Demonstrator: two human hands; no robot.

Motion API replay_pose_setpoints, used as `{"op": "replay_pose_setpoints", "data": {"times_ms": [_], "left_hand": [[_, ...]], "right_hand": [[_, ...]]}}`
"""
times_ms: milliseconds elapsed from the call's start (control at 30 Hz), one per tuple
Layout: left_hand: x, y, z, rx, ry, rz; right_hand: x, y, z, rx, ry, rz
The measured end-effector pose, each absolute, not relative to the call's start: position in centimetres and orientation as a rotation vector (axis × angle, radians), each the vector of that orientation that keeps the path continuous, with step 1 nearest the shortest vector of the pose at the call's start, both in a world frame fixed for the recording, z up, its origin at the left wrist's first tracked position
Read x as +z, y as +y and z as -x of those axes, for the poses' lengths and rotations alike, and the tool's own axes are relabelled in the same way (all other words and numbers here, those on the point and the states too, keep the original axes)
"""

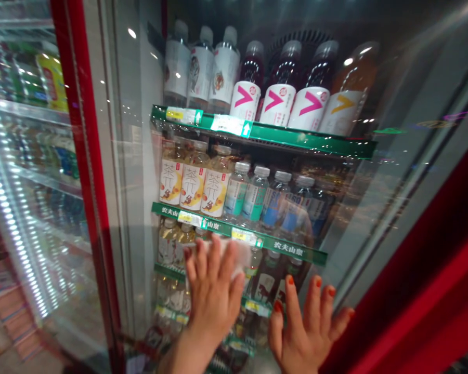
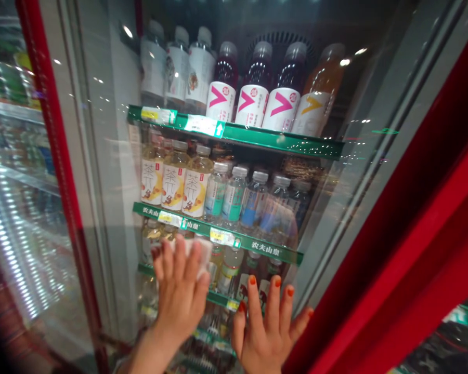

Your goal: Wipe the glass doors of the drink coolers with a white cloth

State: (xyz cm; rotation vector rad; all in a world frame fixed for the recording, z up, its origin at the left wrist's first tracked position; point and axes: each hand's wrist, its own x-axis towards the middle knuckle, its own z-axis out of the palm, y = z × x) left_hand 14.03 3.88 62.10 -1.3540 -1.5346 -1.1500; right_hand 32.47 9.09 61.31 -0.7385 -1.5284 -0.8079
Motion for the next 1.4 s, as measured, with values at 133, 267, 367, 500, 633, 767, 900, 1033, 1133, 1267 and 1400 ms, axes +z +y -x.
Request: {"op": "replay_pose_setpoints", "data": {"times_ms": [133, 267, 367, 500, 633, 767, 900, 1033, 1133, 1267, 1400], "left_hand": [[56.3, 2.7, -15.6, -0.968, -1.416, 1.494], [59.8, 3.1, -11.6, -1.260, -1.606, 1.220], [65.0, 4.3, -12.6, -1.319, -1.635, 1.165], [61.6, 4.1, -17.7, -0.966, -1.402, 1.514], [54.5, 2.4, -15.5, -0.838, -1.354, 1.570], [58.9, 2.8, -11.2, -1.200, -1.567, 1.273], [63.2, 4.3, -15.4, -1.103, -1.528, 1.419], [56.7, 3.6, -18.9, -0.825, -1.272, 1.632], [53.6, 2.6, -16.3, -0.890, -1.368, 1.554], [60.6, 3.0, -12.9, -1.235, -1.602, 1.333], [67.7, 4.7, -17.0, -1.229, -1.527, 1.368]], "right_hand": [[61.2, 9.1, -32.6, -0.803, -1.536, 0.731], [61.1, 9.4, -32.9, -0.825, -1.526, 0.642], [60.9, 9.6, -33.0, -0.797, -1.501, 0.596], [60.7, 9.7, -33.3, -0.754, -1.501, 0.553], [60.8, 9.6, -33.4, -0.825, -1.558, 0.633], [60.6, 9.7, -32.9, -0.858, -1.552, 0.731], [60.1, 9.9, -33.0, -0.765, -1.465, 0.613], [59.7, 9.9, -33.7, -0.741, -1.464, 0.517], [59.2, 10.1, -33.9, -0.711, -1.467, 0.480], [58.0, 10.6, -33.7, -0.634, -1.411, 0.423], [57.4, 10.6, -33.7, -0.622, -1.373, 0.413]]}}
